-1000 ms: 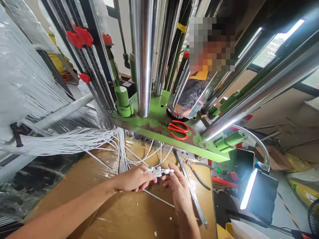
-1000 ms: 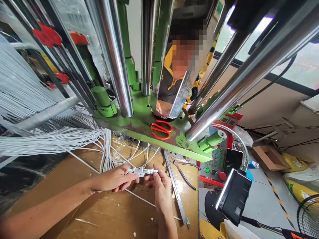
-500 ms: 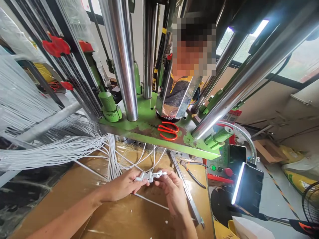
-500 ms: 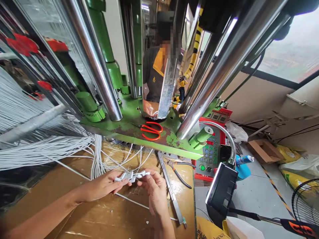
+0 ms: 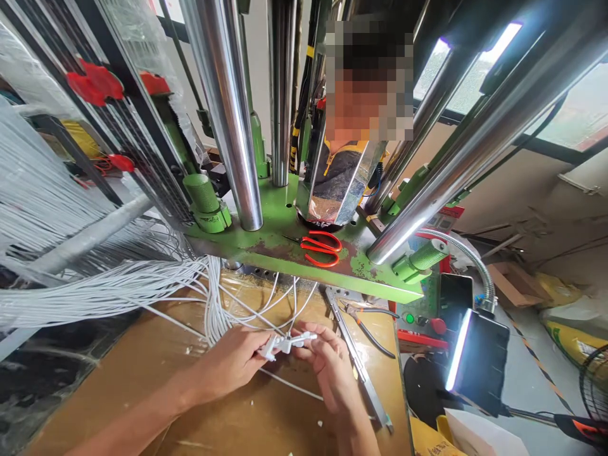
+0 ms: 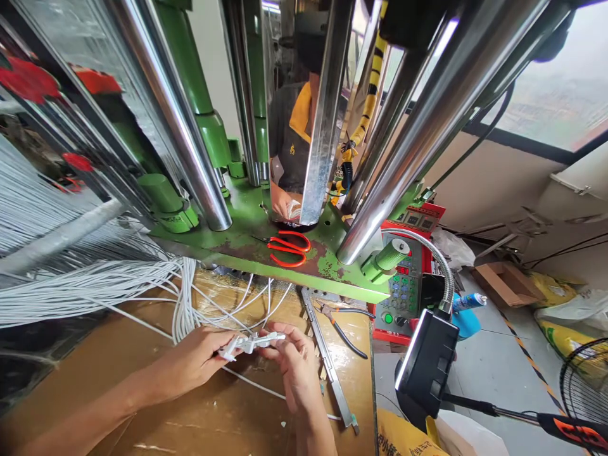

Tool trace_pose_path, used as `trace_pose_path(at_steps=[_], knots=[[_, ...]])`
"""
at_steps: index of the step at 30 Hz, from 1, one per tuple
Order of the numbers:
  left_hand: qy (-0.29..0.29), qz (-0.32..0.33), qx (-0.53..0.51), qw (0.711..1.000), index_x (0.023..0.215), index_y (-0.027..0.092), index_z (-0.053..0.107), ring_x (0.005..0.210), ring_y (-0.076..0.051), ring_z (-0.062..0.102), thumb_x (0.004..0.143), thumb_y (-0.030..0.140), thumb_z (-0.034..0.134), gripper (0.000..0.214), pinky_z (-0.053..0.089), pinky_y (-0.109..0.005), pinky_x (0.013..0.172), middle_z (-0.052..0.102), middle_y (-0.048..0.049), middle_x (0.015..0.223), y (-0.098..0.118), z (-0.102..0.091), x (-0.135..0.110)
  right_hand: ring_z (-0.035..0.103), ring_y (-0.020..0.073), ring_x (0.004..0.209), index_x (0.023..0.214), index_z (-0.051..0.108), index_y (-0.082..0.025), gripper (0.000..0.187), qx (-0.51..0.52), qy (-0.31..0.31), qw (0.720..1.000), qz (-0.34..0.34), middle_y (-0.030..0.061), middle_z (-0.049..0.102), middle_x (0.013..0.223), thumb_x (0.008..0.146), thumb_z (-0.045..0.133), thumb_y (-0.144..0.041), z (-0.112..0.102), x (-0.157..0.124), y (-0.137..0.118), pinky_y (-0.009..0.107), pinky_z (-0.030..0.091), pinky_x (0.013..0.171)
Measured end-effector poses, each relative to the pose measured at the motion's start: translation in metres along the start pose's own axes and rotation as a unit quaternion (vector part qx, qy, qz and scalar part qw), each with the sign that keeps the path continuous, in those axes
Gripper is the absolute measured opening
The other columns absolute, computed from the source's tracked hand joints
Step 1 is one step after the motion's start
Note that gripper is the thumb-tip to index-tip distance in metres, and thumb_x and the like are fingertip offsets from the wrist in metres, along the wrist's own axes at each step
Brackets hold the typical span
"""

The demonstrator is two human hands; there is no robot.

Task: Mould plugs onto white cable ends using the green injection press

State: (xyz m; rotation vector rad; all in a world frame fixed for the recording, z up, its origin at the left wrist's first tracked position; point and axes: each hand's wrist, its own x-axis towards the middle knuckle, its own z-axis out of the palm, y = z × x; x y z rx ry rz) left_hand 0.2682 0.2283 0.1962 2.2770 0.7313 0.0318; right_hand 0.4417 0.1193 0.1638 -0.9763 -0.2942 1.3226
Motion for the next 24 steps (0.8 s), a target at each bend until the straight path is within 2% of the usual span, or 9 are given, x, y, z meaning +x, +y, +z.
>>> trace_pose_path(at_steps=[2,4,9,12,19,24], knots=[[0.012,0.021,0.041,0.999,0.096,0.022,0.064,0.076,-0.019,0.061,0.082,0.008,0.043,0.029,0.038,-0.027,0.069,0.069,-0.0012,0.086,0.002,0.000,-0.002,0.066,0.0147,0.074,0.089,0.074,-0.014,0.022,-0.003,0.017,1.000,-0.003,0.0097,0.074,0.097,0.073,0.078,-0.029,-0.001,0.000,0.000,0.027,0.054,0.068],[0.027,0.044,0.084,0.995,0.109,0.024,0.063,0.084,-0.021,0.064,0.077,0.003,0.042,0.044,0.040,-0.028,0.073,0.070,-0.0017,0.096,0.002,0.001,-0.004,0.066,0.0140,0.072,0.086,0.075,-0.013,0.022,0.008,0.034,0.999,0.001,0.0090,0.074,0.093,0.072,0.080,-0.029,-0.001,0.001,0.002,0.025,0.054,0.065],[0.083,0.108,0.164,0.977,0.118,0.023,0.059,0.084,-0.021,0.064,0.073,-0.001,0.043,0.053,0.042,-0.029,0.070,0.068,-0.0028,0.095,-0.004,0.006,-0.004,0.067,0.0175,0.080,0.089,0.076,-0.013,0.025,0.034,0.019,0.999,0.018,0.0098,0.074,0.093,0.073,0.078,-0.033,0.001,0.002,0.007,0.027,0.055,0.067],[0.099,0.121,0.178,0.971,0.119,0.022,0.058,0.087,-0.021,0.064,0.074,-0.001,0.044,0.052,0.043,-0.029,0.072,0.067,-0.0032,0.097,-0.008,0.007,-0.004,0.067,0.0181,0.085,0.091,0.076,-0.014,0.026,0.046,0.008,0.999,0.027,0.0092,0.074,0.096,0.073,0.078,-0.033,0.003,0.002,0.007,0.027,0.055,0.072],[0.081,0.108,0.153,0.979,0.120,0.022,0.059,0.092,-0.023,0.063,0.075,0.002,0.045,0.052,0.043,-0.030,0.076,0.067,-0.0053,0.102,-0.011,0.007,-0.003,0.067,0.0197,0.088,0.093,0.076,-0.015,0.025,0.056,-0.002,0.998,0.017,0.0095,0.074,0.099,0.075,0.076,-0.032,0.005,0.001,0.006,0.032,0.053,0.081],[0.033,0.057,0.088,0.994,0.110,0.020,0.063,0.081,-0.021,0.062,0.078,0.006,0.040,0.041,0.041,-0.028,0.071,0.068,-0.0053,0.092,-0.003,0.000,0.000,0.066,0.0188,0.089,0.093,0.076,-0.017,0.025,0.046,0.003,0.999,0.001,0.0073,0.074,0.097,0.072,0.078,-0.030,0.006,0.000,0.006,0.032,0.051,0.083]])
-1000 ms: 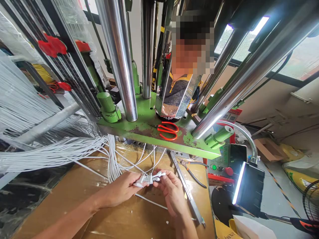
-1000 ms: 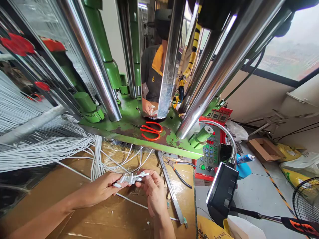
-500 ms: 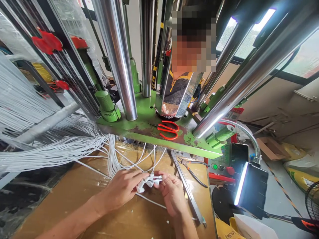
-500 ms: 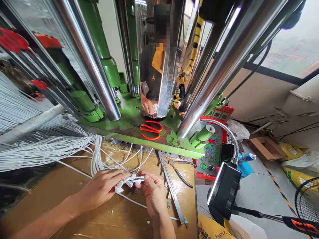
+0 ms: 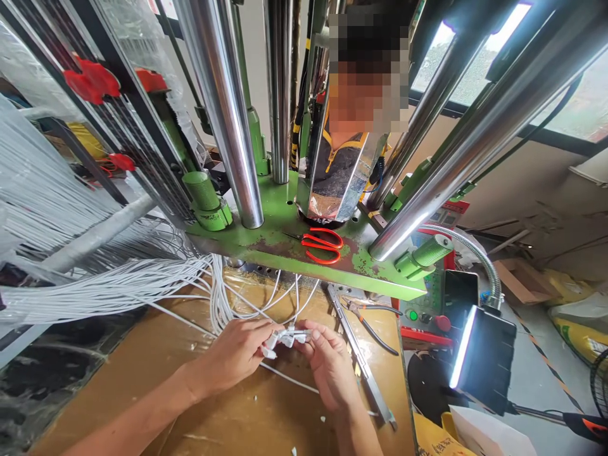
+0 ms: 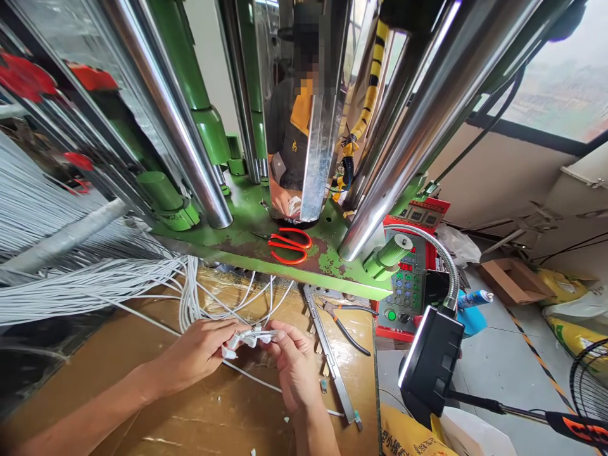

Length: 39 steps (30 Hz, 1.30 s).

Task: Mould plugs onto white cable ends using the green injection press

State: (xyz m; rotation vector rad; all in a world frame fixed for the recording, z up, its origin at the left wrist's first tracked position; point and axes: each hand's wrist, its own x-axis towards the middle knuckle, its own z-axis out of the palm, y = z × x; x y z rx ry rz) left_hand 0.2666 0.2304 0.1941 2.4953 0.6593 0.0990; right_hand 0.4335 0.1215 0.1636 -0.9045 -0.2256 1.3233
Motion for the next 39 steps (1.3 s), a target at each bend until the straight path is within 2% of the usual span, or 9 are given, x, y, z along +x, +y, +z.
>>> trace_pose_path(at_steps=[4,7,10,13,22,26,29,32,39], knots=[[-0.027,-0.042,-0.064,0.997,0.090,0.019,0.064,0.077,-0.020,0.059,0.089,0.020,0.042,0.022,0.038,-0.027,0.070,0.067,-0.0048,0.085,0.002,-0.007,0.005,0.066,0.0164,0.084,0.084,0.076,-0.018,0.022,-0.012,0.007,1.000,0.001,0.0036,0.075,0.091,0.064,0.084,-0.021,0.000,0.001,0.002,0.029,0.050,0.082],[-0.080,-0.087,-0.149,0.982,0.069,0.017,0.054,0.061,-0.014,0.046,0.091,0.035,0.047,0.029,0.031,-0.025,0.058,0.051,0.0006,0.064,-0.003,-0.013,0.008,0.066,0.0150,0.082,0.083,0.076,-0.018,0.020,-0.005,0.000,1.000,0.015,0.0029,0.075,0.090,0.064,0.083,-0.020,0.000,0.002,0.005,0.028,0.048,0.084],[-0.146,-0.119,-0.263,0.946,0.069,0.017,0.050,0.055,-0.010,0.033,0.087,0.049,0.053,0.036,0.024,-0.023,0.052,0.039,0.0047,0.060,-0.009,-0.019,0.010,0.066,0.0151,0.079,0.087,0.077,-0.017,0.022,0.000,-0.013,0.999,0.033,0.0037,0.075,0.087,0.066,0.082,-0.022,0.002,0.002,0.007,0.029,0.049,0.083],[-0.182,-0.128,-0.313,0.923,0.078,0.015,0.056,0.056,-0.010,0.034,0.084,0.056,0.055,0.041,0.025,-0.023,0.053,0.044,0.0041,0.062,-0.011,-0.025,0.013,0.066,0.0157,0.078,0.089,0.076,-0.015,0.023,0.005,-0.025,0.999,0.045,0.0055,0.075,0.088,0.069,0.081,-0.025,0.004,0.002,0.007,0.030,0.051,0.081],[-0.188,-0.138,-0.317,0.919,0.071,0.016,0.054,0.058,-0.011,0.040,0.081,0.065,0.054,0.050,0.031,-0.023,0.058,0.048,0.0039,0.061,-0.013,-0.028,0.015,0.067,0.0153,0.081,0.095,0.073,-0.017,0.025,0.019,-0.036,0.998,0.049,0.0049,0.071,0.094,0.072,0.079,-0.026,0.004,0.002,0.008,0.028,0.054,0.079],[-0.191,-0.125,-0.280,0.933,0.064,0.016,0.056,0.060,-0.012,0.046,0.085,0.064,0.049,0.053,0.034,-0.023,0.062,0.054,0.0015,0.060,-0.016,-0.031,0.016,0.066,0.0165,0.080,0.104,0.070,-0.021,0.031,-0.037,-0.035,0.998,0.026,0.0046,0.067,0.101,0.077,0.075,-0.034,0.004,0.000,0.011,0.028,0.055,0.066],[-0.207,-0.110,-0.256,0.938,0.057,0.016,0.053,0.056,-0.011,0.044,0.087,0.064,0.044,0.057,0.033,-0.024,0.059,0.053,0.0008,0.057,-0.017,-0.033,0.017,0.063,0.0135,0.067,0.111,0.069,-0.022,0.037,-0.129,-0.031,0.991,-0.004,0.0034,0.066,0.092,0.079,0.071,-0.041,0.003,-0.001,0.015,0.026,0.054,0.056],[-0.227,-0.109,-0.248,0.935,0.057,0.017,0.052,0.050,-0.010,0.038,0.087,0.062,0.046,0.055,0.030,-0.024,0.053,0.051,0.0017,0.052,-0.017,-0.035,0.018,0.057,0.0088,0.054,0.108,0.071,-0.023,0.038,-0.200,-0.032,0.979,-0.029,0.0002,0.064,0.083,0.074,0.075,-0.041,0.003,0.000,0.019,0.023,0.049,0.051],[-0.247,-0.083,-0.252,0.932,0.048,0.016,0.051,0.046,-0.010,0.034,0.088,0.058,0.048,0.057,0.026,-0.026,0.049,0.047,0.0017,0.046,-0.015,-0.042,0.019,0.050,0.0075,0.046,0.095,0.072,-0.016,0.037,-0.216,-0.009,0.976,-0.011,-0.0027,0.060,0.060,0.073,0.075,-0.047,0.008,0.001,0.020,0.019,0.042,0.046]])
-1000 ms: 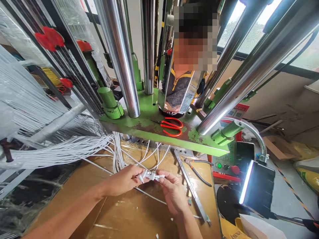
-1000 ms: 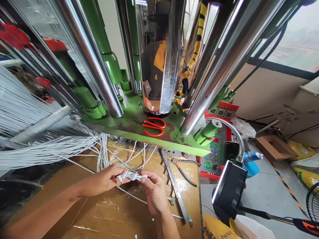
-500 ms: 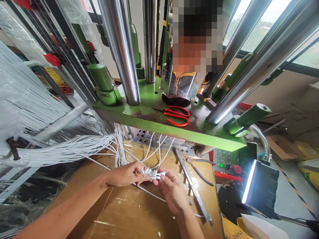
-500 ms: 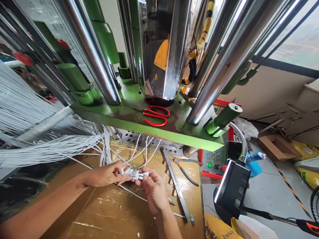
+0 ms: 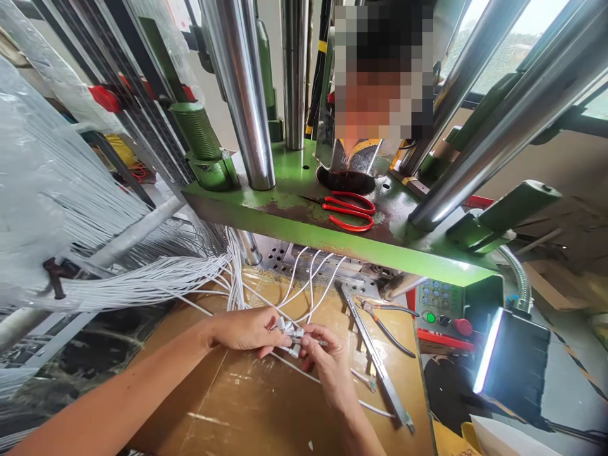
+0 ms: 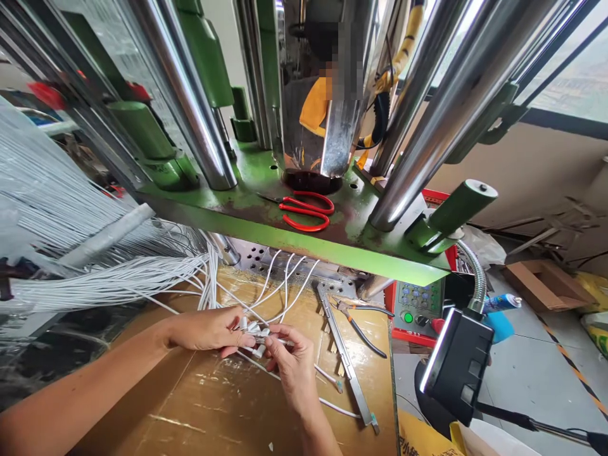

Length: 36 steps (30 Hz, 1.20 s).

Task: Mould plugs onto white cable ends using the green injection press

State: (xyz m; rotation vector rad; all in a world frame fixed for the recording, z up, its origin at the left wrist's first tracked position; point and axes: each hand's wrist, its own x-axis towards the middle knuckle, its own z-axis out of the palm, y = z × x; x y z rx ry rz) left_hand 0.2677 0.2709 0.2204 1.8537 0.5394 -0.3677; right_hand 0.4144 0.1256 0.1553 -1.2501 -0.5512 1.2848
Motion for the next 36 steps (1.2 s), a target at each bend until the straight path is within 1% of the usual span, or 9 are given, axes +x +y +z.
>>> trace_pose_path(at_steps=[6,12,19,24,27,29,31,32,36], knots=[[0.006,-0.006,0.007,1.000,0.049,0.017,0.052,0.045,-0.009,0.032,0.087,0.056,0.050,0.055,0.025,-0.026,0.048,0.046,0.0022,0.045,0.003,-0.002,-0.001,0.049,0.0077,0.045,0.087,0.073,-0.015,0.040,-0.012,0.011,1.000,-0.004,-0.0028,0.057,0.055,0.073,0.072,-0.053,0.003,0.001,0.000,0.019,0.042,0.042],[-0.032,0.019,0.000,0.999,0.047,0.017,0.053,0.041,-0.010,0.032,0.089,0.050,0.050,0.054,0.025,-0.027,0.045,0.044,0.0019,0.042,0.005,-0.006,0.002,0.047,0.0070,0.042,0.080,0.072,-0.014,0.043,-0.042,0.007,0.999,-0.009,-0.0028,0.055,0.052,0.075,0.069,-0.057,0.006,0.002,0.000,0.017,0.037,0.040],[-0.028,-0.030,0.023,0.999,0.048,0.016,0.054,0.042,-0.009,0.033,0.089,0.053,0.049,0.055,0.025,-0.026,0.046,0.043,0.0023,0.042,0.010,-0.006,0.000,0.046,0.0074,0.041,0.071,0.067,-0.015,0.045,-0.051,0.003,0.999,-0.006,-0.0026,0.054,0.049,0.075,0.066,-0.060,0.007,0.001,0.000,0.018,0.036,0.040],[-0.038,-0.048,0.002,0.998,0.056,0.016,0.054,0.044,-0.010,0.036,0.087,0.053,0.050,0.048,0.028,-0.023,0.046,0.048,0.0025,0.045,0.015,-0.008,-0.001,0.047,0.0090,0.044,0.072,0.067,-0.015,0.043,-0.096,-0.004,0.995,-0.024,-0.0014,0.054,0.053,0.082,0.059,-0.056,0.005,-0.002,0.000,0.021,0.039,0.043],[-0.048,-0.066,0.028,0.996,0.056,0.017,0.051,0.043,-0.010,0.034,0.088,0.046,0.047,0.044,0.028,-0.023,0.045,0.047,0.0025,0.045,0.017,-0.006,0.001,0.061,0.0172,0.073,0.089,0.072,-0.019,0.029,-0.219,0.059,0.958,-0.174,0.0068,0.066,0.083,0.086,0.059,-0.045,0.003,-0.004,0.000,0.029,0.050,0.064],[-0.040,-0.077,0.086,0.992,0.056,0.017,0.049,0.044,-0.010,0.037,0.086,0.035,0.046,0.036,0.029,-0.023,0.046,0.050,0.0014,0.048,0.019,-0.002,0.003,0.060,0.0223,0.092,0.103,0.072,-0.023,0.027,-0.316,0.129,0.885,-0.316,0.0096,0.065,0.099,0.083,0.065,-0.039,0.002,-0.005,0.000,0.036,0.050,0.078],[-0.011,-0.068,0.157,0.985,0.060,0.017,0.051,0.049,-0.012,0.045,0.082,0.025,0.046,0.024,0.031,-0.023,0.049,0.057,-0.0011,0.056,0.021,0.004,0.005,0.060,0.0218,0.085,0.106,0.071,-0.024,0.030,-0.380,0.154,0.818,-0.405,0.0075,0.066,0.089,0.080,0.070,-0.038,0.003,-0.004,0.001,0.035,0.049,0.074],[0.005,-0.059,0.193,0.979,0.062,0.016,0.053,0.052,-0.014,0.048,0.081,0.021,0.045,0.020,0.031,-0.024,0.050,0.060,-0.0026,0.060,0.022,0.007,0.005,0.059,0.0199,0.077,0.104,0.072,-0.024,0.026,-0.396,0.143,0.804,-0.421,0.0051,0.066,0.079,0.081,0.070,-0.036,0.004,-0.003,0.002,0.032,0.048,0.069],[0.068,-0.044,0.301,0.950,0.068,0.016,0.060,0.059,-0.018,0.055,0.080,0.016,0.040,0.024,0.031,-0.027,0.053,0.066,-0.0088,0.067,0.024,0.017,0.007,0.056,0.0135,0.059,0.091,0.072,-0.023,0.014,-0.388,0.084,0.834,-0.383,0.0009,0.065,0.067,0.089,0.060,-0.029,0.007,-0.002,0.009,0.024,0.044,0.055]])
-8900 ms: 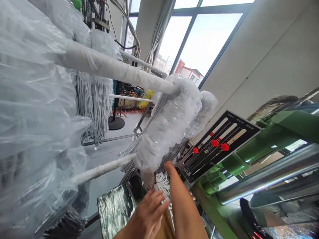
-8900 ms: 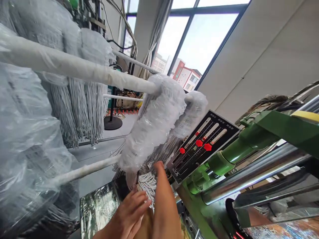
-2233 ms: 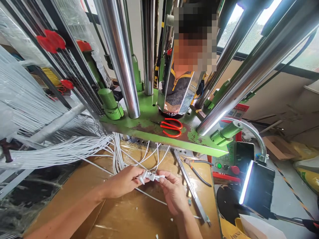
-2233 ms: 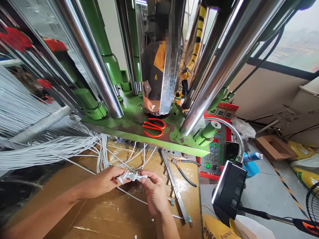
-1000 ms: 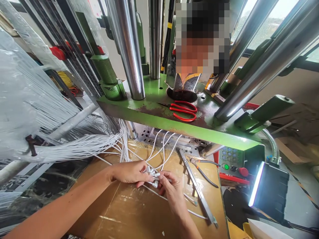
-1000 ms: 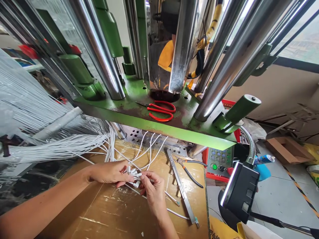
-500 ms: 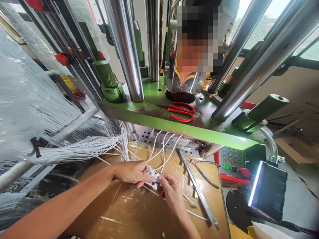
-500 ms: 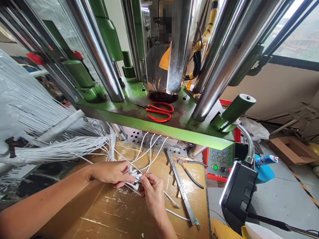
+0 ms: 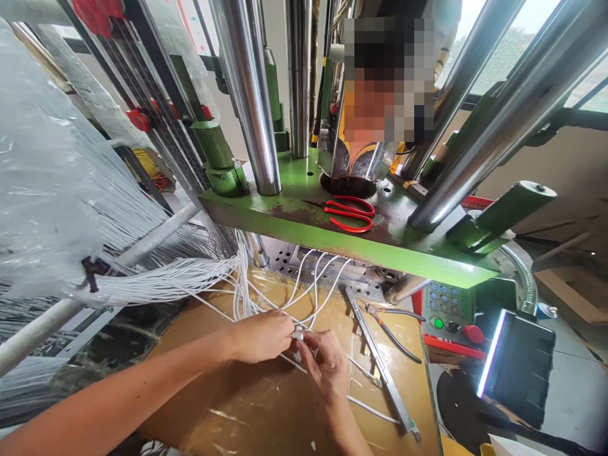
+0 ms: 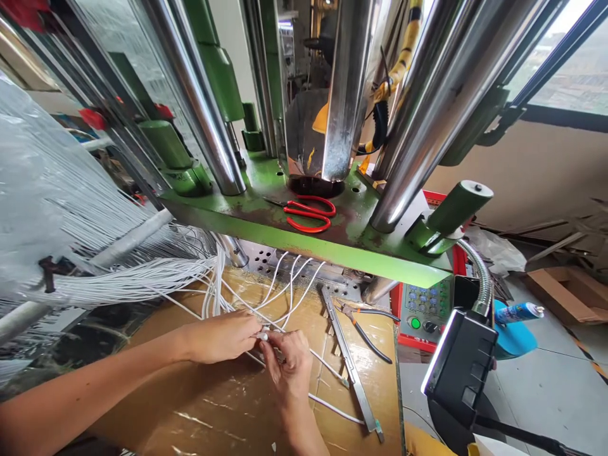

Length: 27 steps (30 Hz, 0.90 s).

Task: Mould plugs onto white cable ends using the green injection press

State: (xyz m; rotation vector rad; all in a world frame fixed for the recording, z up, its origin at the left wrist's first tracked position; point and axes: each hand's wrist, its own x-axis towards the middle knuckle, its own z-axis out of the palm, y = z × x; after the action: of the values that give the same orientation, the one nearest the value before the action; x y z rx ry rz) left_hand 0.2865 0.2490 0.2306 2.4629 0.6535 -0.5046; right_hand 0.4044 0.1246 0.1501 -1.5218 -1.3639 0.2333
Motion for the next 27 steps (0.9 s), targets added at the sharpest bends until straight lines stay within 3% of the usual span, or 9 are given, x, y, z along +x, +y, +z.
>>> trace_pose_path(at_steps=[5,10,16,21,27], knots=[[0.035,0.008,0.009,0.999,0.062,0.016,0.059,0.057,-0.017,0.054,0.075,0.017,0.044,0.020,0.030,-0.028,0.052,0.065,-0.0065,0.062,-0.002,0.001,0.000,0.054,0.0111,0.048,0.081,0.070,-0.019,0.012,0.019,0.021,0.999,0.044,0.0008,0.068,0.063,0.084,0.065,-0.028,0.008,-0.008,0.006,0.022,0.041,0.048],[-0.027,0.025,-0.082,0.996,0.058,0.017,0.058,0.051,-0.012,0.051,0.077,0.017,0.043,0.024,0.034,-0.023,0.051,0.061,-0.0008,0.056,-0.005,-0.015,-0.007,0.054,0.0123,0.047,0.076,0.073,-0.019,0.014,0.073,0.001,0.988,0.135,0.0010,0.068,0.058,0.080,0.067,-0.032,0.011,-0.011,0.005,0.023,0.041,0.049],[-0.139,-0.008,-0.264,0.955,0.070,0.016,0.060,0.047,-0.010,0.054,0.079,0.017,0.044,0.018,0.039,-0.018,0.045,0.066,-0.0001,0.062,-0.010,-0.029,-0.011,0.058,0.0145,0.055,0.080,0.075,-0.019,0.024,0.203,-0.066,0.941,0.263,0.0037,0.070,0.064,0.081,0.063,-0.040,0.006,-0.006,-0.008,0.024,0.042,0.052],[-0.152,0.014,-0.354,0.923,0.074,0.015,0.059,0.043,-0.009,0.053,0.083,0.022,0.045,0.019,0.038,-0.016,0.041,0.067,-0.0024,0.065,-0.019,-0.023,-0.008,0.050,0.0127,0.058,0.071,0.075,-0.017,0.027,0.281,-0.073,0.900,0.327,0.0021,0.063,0.062,0.076,0.069,-0.043,0.005,-0.003,-0.008,0.024,0.038,0.054],[-0.137,-0.012,-0.334,0.933,0.071,0.015,0.058,0.042,-0.010,0.054,0.081,0.022,0.046,0.017,0.037,-0.015,0.039,0.067,-0.0033,0.063,-0.013,-0.024,-0.009,0.050,0.0136,0.062,0.078,0.080,-0.018,0.028,0.347,-0.100,0.859,0.362,0.0030,0.066,0.065,0.072,0.073,-0.045,0.003,0.001,-0.005,0.024,0.038,0.058]])
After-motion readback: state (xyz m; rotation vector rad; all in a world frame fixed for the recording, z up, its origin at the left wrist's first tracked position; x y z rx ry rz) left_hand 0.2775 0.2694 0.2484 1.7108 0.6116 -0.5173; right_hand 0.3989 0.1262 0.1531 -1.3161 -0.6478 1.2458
